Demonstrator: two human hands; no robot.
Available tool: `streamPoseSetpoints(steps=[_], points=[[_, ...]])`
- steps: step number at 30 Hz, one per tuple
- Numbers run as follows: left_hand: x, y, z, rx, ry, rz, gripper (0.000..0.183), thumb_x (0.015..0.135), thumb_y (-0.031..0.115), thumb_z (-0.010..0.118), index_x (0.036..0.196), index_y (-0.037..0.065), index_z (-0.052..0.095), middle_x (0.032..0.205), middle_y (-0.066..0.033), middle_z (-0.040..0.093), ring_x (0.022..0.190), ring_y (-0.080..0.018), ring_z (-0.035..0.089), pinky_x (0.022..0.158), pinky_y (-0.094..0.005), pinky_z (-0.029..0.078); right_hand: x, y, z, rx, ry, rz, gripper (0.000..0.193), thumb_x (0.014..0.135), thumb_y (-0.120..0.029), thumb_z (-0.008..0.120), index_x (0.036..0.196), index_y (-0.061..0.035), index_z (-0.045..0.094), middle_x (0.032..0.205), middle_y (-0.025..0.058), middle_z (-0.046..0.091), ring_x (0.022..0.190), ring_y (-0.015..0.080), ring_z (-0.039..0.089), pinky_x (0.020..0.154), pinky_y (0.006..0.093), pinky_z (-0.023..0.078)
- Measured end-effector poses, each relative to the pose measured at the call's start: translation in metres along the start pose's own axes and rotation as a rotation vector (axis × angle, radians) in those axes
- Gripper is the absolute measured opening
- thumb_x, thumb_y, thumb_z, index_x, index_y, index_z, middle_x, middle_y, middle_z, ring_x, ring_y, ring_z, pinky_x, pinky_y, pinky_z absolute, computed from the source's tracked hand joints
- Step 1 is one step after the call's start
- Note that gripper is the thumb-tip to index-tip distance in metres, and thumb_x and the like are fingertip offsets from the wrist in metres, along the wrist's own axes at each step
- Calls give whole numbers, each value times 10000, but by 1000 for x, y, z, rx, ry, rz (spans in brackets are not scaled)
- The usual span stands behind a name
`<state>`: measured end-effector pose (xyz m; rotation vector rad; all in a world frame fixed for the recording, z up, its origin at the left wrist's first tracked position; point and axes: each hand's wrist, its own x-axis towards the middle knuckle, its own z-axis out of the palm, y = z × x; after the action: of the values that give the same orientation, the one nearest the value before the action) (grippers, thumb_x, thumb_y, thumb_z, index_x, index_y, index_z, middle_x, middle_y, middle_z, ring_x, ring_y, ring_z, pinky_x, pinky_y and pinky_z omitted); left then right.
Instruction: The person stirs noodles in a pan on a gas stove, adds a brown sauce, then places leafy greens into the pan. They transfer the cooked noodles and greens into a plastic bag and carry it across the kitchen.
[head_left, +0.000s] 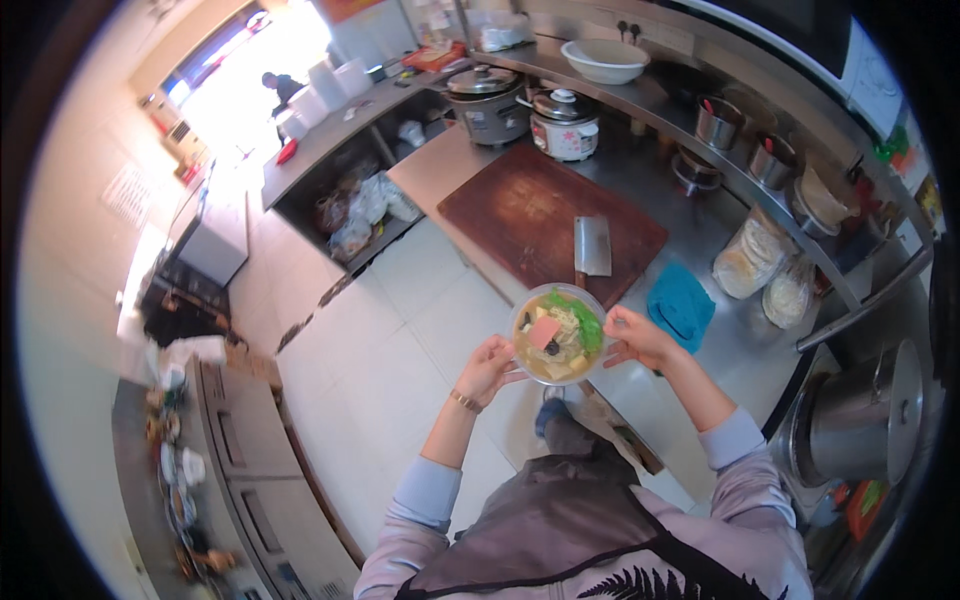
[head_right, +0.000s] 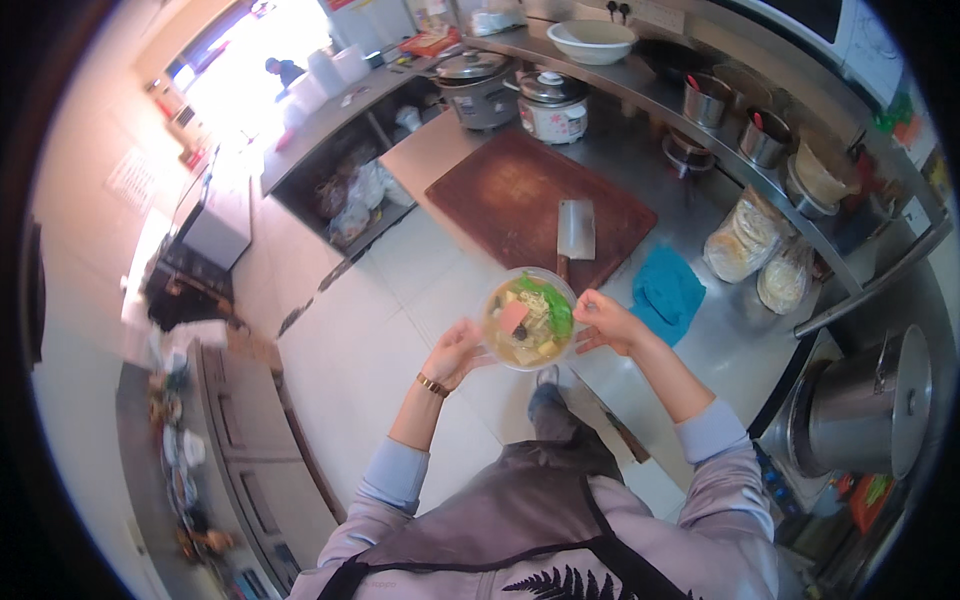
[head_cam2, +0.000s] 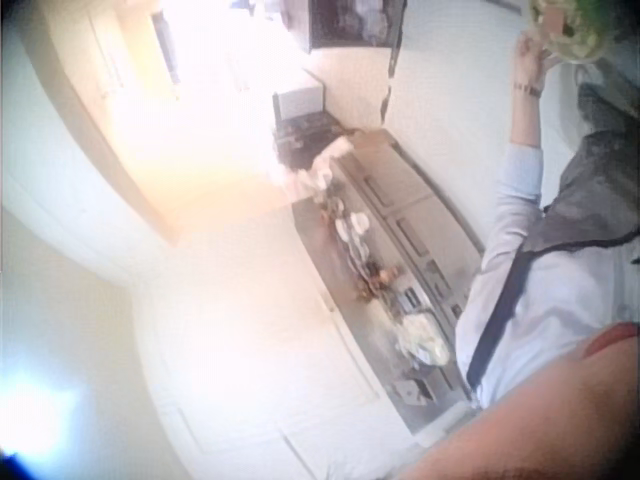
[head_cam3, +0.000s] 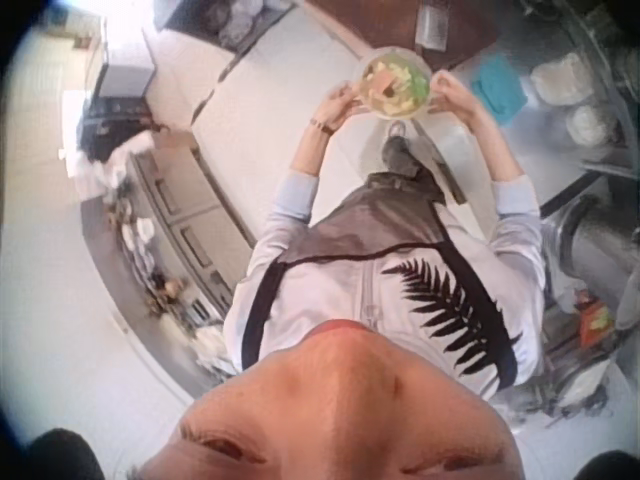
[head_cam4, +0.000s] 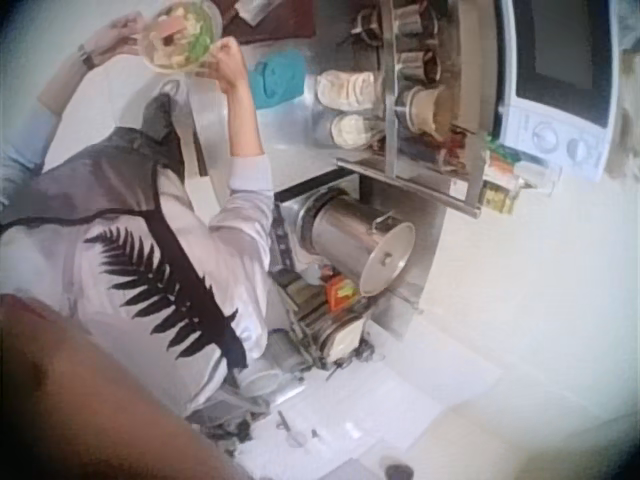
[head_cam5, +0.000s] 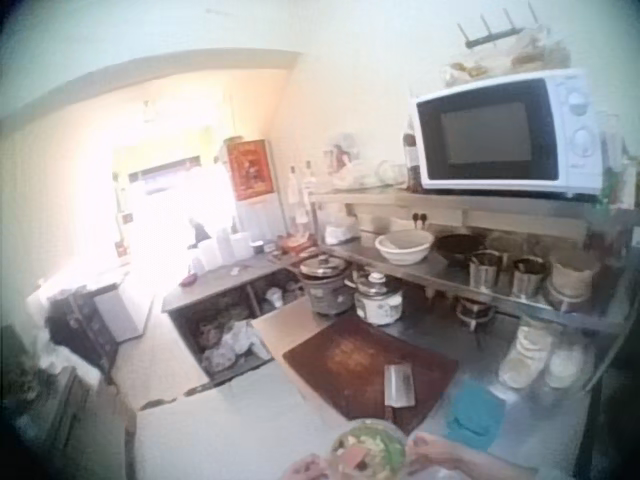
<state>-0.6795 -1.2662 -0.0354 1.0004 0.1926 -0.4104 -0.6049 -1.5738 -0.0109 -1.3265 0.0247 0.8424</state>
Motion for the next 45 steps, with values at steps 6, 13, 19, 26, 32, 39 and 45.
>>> streamPoseSetpoints(steps=[6, 13, 19, 26, 32, 39, 45], points=[[154, 48, -82, -28, -124, -19, 36, 982, 73, 482, 996, 72, 515, 1049, -76, 610, 997, -212, 628, 867, -444, 557, 139, -42, -31, 0, 117, -19, 116, 984, -220, 519, 987, -121, 460, 1023, 74, 551, 816, 235, 649, 676, 420, 575], [304, 104, -125, 9, -211, -90, 44, 970, 71, 505, 1006, 90, 521, 1026, -47, 607, 968, -191, 618, 883, -430, 535, 259, -79, -67, -94, 314, -12, 120, 1004, -248, 490, 969, -136, 467, 1009, 29, 547, 917, 172, 604, 691, 350, 549], [413, 136, -158, 109, -304, -204, 40, 968, 112, 536, 994, 83, 528, 1002, -31, 582, 987, -179, 594, 902, -433, 529, 326, -73, -75, 1, 551, -24, 108, 1006, -239, 492, 968, -140, 472, 1001, 2, 538, 925, 149, 573, 759, 376, 525], [471, 135, -167, 114, -414, -386, 52, 964, 135, 556, 1000, 102, 541, 1023, -21, 589, 994, -173, 597, 888, -406, 540, 334, -61, -71, 105, 782, -29, 168, 986, -294, 534, 1020, -130, 540, 1026, -13, 563, 1020, 148, 575, 826, 363, 520], [475, 151, -174, 225, -340, -472, 135, 972, 180, 544, 1036, 63, 557, 1051, -39, 569, 1030, -189, 582, 925, -423, 531, 307, -74, -92, 321, 1050, -121, 188, 958, -225, 582, 1044, -59, 605, 1119, 69, 628, 1012, 201, 634, 863, 350, 529], [465, 184, -184, 134, -245, -331, 131, 956, 148, 584, 1055, 65, 566, 1280, -142, 569, 1126, -284, 591, 923, -473, 526, 241, -101, -176, 421, 1371, -553, 175, 966, -171, 566, 1032, -13, 601, 1071, 105, 643, 995, 216, 641, 889, 332, 526], [438, 211, -197, 73, -81, -135, 137, 981, 201, 545, 1098, 128, 548, 1321, -112, 547, 1165, -278, 568, 903, -455, 530, 219, -121, -291, 676, 1423, -766, 183, 955, -121, 576, 1080, 12, 587, 1056, 112, 641, 999, 235, 638, 886, 334, 541]])
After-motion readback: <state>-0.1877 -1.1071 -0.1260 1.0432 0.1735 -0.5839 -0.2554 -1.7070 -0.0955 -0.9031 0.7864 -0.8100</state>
